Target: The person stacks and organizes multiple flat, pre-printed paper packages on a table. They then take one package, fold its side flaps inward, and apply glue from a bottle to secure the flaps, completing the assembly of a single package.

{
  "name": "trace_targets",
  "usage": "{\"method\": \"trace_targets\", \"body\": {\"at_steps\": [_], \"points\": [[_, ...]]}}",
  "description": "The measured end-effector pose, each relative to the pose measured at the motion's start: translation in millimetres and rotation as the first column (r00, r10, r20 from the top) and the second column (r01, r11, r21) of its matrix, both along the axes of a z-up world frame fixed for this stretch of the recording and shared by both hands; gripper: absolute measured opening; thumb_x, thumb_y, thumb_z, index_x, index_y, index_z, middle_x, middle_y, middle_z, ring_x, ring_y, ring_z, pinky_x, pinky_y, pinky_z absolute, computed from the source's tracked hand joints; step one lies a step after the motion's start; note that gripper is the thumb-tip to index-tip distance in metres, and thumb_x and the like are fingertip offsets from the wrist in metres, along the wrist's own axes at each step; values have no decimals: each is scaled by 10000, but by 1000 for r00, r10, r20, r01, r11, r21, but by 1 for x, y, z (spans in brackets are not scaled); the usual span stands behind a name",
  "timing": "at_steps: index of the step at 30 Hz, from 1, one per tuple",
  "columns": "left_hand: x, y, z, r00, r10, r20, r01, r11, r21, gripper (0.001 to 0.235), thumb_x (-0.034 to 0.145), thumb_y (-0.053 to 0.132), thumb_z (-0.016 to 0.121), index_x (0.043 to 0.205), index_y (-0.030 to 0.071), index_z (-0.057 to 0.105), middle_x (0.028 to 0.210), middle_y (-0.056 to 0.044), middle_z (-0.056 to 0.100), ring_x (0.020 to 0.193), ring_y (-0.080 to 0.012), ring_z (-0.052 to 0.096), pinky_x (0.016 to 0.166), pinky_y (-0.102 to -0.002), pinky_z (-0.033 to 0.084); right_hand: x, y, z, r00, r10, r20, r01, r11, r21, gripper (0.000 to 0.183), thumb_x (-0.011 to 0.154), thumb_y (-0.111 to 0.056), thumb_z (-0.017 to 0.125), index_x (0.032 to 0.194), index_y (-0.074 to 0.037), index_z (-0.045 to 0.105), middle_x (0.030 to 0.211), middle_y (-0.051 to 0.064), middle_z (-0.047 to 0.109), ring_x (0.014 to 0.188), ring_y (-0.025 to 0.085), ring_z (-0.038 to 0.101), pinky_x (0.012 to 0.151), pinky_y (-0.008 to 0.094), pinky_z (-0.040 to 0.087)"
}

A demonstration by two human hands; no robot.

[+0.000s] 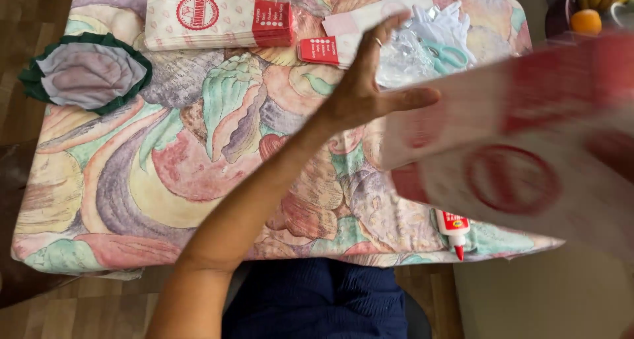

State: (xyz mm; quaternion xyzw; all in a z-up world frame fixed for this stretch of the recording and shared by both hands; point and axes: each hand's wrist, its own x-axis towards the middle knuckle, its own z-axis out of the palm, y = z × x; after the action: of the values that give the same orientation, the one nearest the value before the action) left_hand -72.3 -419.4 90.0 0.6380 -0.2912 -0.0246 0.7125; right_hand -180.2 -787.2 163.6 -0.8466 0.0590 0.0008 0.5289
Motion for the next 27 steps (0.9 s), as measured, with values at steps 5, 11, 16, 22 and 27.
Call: {"method": "trace_targets", "body": {"at_steps": [5, 11, 16, 22, 27], "points": [[-5, 61, 44, 973, -215, 80, 204, 970, 132, 1170, 672, 577, 925, 1554, 179, 268, 1673, -134, 329, 1567, -317, 389, 1163, -431, 553, 11, 186, 80, 958, 250, -139, -243, 453, -858, 506, 892, -493, 720, 1227, -162, 535, 1017, 43, 770, 926, 398, 700, 792, 524, 515], [-28, 93, 65, 962, -261, 76, 266, 962, -66, 369, 734, 136, 947, 990, 81, 687, 962, -37, 758, 862, -78, 714, 765, -193, 615, -4, 224, 97, 877, 480, -6, -312, 561, -767, 845, 606, -541, 828, 1318, -135, 622, 1071, -43, 798, 599, 121, 741, 531, 253, 540], [-28, 76, 51, 927, -321, 193, 331, 943, -20, 519, 806, 134, 898, 1130, 71, 498, 1117, -210, 728, 980, -285, 799, 916, -344, 699, -37, 222, 75, 933, 90, -348, -355, 384, -852, 1392, 490, -713, 782, 1649, -216, 192, 1251, 199, 682, 1029, 494, 725, 799, 615, 617], [-41, 70, 84, 918, -322, 233, 337, 941, -25, 679, 791, 118, 1036, 1240, 154, 528, 884, 7, 614, 753, -49, 534, 689, -184, 465, -59, 171, 52, 996, 91, -12, -80, 796, -600, 522, 836, -61, 777, 1324, -38, 591, 1057, 164, 725, 861, 265, 674, 758, 359, 489], [-32, 61, 65, 930, -264, 256, 259, 964, 53, 515, 733, 165, 1001, 1125, 123, 669, 1070, -51, 783, 956, -95, 731, 852, -213, 601, -46, 174, 54, 950, 305, -74, -222, 485, -846, 513, 889, -289, 723, 1339, -103, 564, 789, 88, 761, 526, 268, 704, 515, 422, 571]]}}
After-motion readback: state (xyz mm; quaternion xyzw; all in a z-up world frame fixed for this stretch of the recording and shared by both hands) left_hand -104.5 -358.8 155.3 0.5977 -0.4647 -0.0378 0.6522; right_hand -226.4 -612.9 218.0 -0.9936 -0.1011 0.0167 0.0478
